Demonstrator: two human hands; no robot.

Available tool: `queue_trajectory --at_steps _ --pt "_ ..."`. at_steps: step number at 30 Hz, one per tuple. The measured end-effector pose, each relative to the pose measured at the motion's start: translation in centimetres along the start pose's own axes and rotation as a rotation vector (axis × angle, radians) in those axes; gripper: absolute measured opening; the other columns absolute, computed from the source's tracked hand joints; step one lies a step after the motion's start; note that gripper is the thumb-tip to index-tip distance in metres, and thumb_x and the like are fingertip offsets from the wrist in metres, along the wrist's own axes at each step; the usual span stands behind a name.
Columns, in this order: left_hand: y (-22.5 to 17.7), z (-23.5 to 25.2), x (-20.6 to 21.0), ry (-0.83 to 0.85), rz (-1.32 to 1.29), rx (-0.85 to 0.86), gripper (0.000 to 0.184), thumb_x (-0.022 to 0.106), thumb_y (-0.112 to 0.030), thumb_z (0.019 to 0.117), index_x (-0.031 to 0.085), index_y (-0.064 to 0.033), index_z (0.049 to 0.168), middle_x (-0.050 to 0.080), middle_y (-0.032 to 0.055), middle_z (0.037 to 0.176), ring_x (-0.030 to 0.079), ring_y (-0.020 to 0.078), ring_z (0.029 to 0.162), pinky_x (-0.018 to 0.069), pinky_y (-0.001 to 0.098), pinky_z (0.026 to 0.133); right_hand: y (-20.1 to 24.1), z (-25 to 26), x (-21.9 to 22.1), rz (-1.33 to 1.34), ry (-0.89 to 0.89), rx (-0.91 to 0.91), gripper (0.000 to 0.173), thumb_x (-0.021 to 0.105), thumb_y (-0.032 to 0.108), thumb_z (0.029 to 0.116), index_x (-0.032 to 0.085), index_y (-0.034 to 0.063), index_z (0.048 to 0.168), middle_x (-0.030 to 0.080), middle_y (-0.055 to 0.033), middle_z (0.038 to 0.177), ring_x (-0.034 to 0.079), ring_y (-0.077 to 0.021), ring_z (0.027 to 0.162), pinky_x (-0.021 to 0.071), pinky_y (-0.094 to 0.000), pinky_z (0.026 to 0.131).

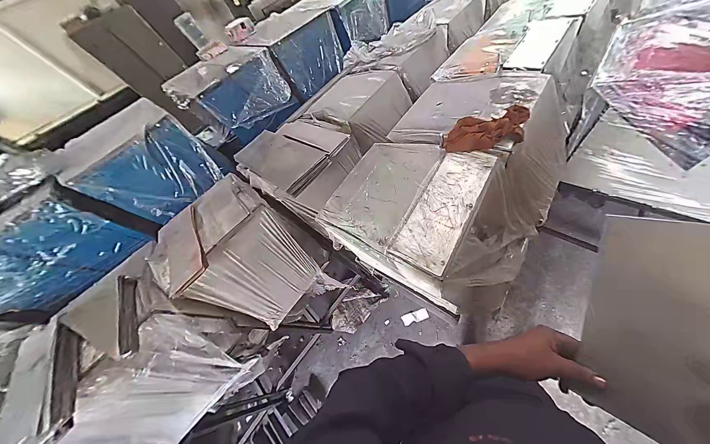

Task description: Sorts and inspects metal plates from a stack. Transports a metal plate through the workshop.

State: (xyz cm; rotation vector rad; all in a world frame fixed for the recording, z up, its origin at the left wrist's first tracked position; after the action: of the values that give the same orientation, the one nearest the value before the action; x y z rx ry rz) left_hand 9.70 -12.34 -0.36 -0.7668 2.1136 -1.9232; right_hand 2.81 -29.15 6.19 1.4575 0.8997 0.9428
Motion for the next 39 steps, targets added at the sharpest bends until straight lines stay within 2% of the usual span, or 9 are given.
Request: queue_trajectory --at_steps 2,5,8,10,16,23,27,32,39 --pt "-0.4 -1.2 -1.0 -0.096 0.047 0.059 0.016 0.066 -0.007 0.0975 0.067 0.0076 0.104 0.067 0.0074 0.078 0.060 0.0086 0.064 0.0521 0.0280 0.063 0.6 1.0 2.1 -0.066 0.102 0.107 0.026 0.058 0.009 0.0972 0.052 0.0142 0.122 0.072 0.0221 0.096 0.070 0.0076 0.091 0.0591 -0.0163 0.088" --pt "-0.5 -4.9 -1.6 -0.305 0.078 0.080 0.019 0.067 -0.010 0.0976 0.066 0.0071 0.106 0.068 0.0089 0.083 0.062 0.0099 0.069 0.0544 0.0294 0.068 0.3 2.2 4.8 -0.234 0.318 0.058 0.040 0.070 0.026 0.0925 0.055 0.0100 0.126 0.073 0.0167 0.100 0.071 0.0040 0.090 0.0618 -0.0201 0.083" --pt "1.0 -9.5 -0.8 -0.517 -0.035 0.078 0.021 0.066 -0.012 0.0978 0.067 0.0053 0.109 0.071 0.0071 0.088 0.066 0.0097 0.074 0.0577 0.0304 0.072 -0.6 2.3 8.1 -0.357 0.415 0.012 0.066 0.077 0.047 0.0819 0.058 0.0056 0.129 0.073 0.0084 0.103 0.071 0.0021 0.091 0.0620 -0.0220 0.081" --pt "2.3 -12.2 0.1 -0.630 -0.134 0.097 0.019 0.065 -0.011 0.0977 0.068 0.0029 0.110 0.073 0.0043 0.090 0.067 0.0080 0.075 0.0579 0.0288 0.071 -1.4 1.7 10.1 -0.369 0.471 -0.010 0.074 0.076 0.053 0.0814 0.056 0.0053 0.134 0.072 0.0061 0.108 0.069 0.0028 0.095 0.0605 -0.0207 0.084" --pt "2.7 -19.1 1.1 -0.896 -0.229 0.150 0.013 0.067 -0.008 0.0967 0.072 -0.0003 0.105 0.074 0.0020 0.088 0.066 0.0063 0.071 0.0564 0.0262 0.066 -3.8 -1.5 14.7 -0.197 0.641 0.088 0.063 0.074 0.040 0.0874 0.054 0.0078 0.138 0.074 0.0028 0.111 0.073 -0.0051 0.096 0.0627 -0.0234 0.082" --pt "1.9 -28.0 -3.8 -1.068 -0.296 0.266 0.013 0.068 -0.008 0.0961 0.073 -0.0002 0.105 0.076 0.0067 0.092 0.071 0.0116 0.078 0.0606 0.0311 0.073 -5.0 -4.5 23.0 -0.248 0.814 0.082 0.052 0.069 0.038 0.0924 0.060 0.0079 0.133 0.075 0.0011 0.106 0.074 -0.0082 0.092 0.0635 -0.0281 0.082" --pt "2.3 -35.6 -8.3 -1.164 -0.267 0.275 0.012 0.069 -0.007 0.0952 0.073 0.0009 0.103 0.076 0.0080 0.090 0.071 0.0112 0.075 0.0596 0.0288 0.069 -6.7 -7.2 31.7 -0.177 0.913 0.118 0.031 0.065 0.030 0.0964 0.066 0.0082 0.119 0.076 -0.0016 0.097 0.076 -0.0144 0.081 0.0660 -0.0314 0.072" --pt "1.5 -47.0 -14.3 -1.262 -0.208 0.146 0.016 0.063 -0.010 0.0988 0.070 0.0028 0.106 0.075 0.0079 0.088 0.070 0.0122 0.074 0.0599 0.0301 0.069 -8.6 -11.6 44.5 -0.065 0.977 0.261 0.029 0.065 0.021 0.0983 0.066 0.0046 0.122 0.076 -0.0063 0.096 0.074 -0.0172 0.076 0.0646 -0.0319 0.069" --pt "-1.3 -60.0 -24.6 -1.435 -0.179 0.055 0.018 0.062 -0.013 0.1015 0.069 0.0034 0.104 0.074 0.0109 0.088 0.068 0.0134 0.072 0.0577 0.0296 0.066 -7.9 -13.2 62.3 -0.220 1.109 0.195 0.031 0.063 0.029 0.1022 0.066 0.0078 0.124 0.072 -0.0030 0.093 0.067 -0.0103 0.070 0.0585 -0.0281 0.066"
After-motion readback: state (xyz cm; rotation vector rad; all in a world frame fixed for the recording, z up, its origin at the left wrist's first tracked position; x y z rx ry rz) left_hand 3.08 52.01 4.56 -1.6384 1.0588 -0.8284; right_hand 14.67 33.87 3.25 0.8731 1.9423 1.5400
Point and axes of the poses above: each hand's wrist, its own z-axis towards the middle knuckle, its own x-axis out of the palm, y = z × x, the point moved 9 cm from there along z, towards the middle knuckle
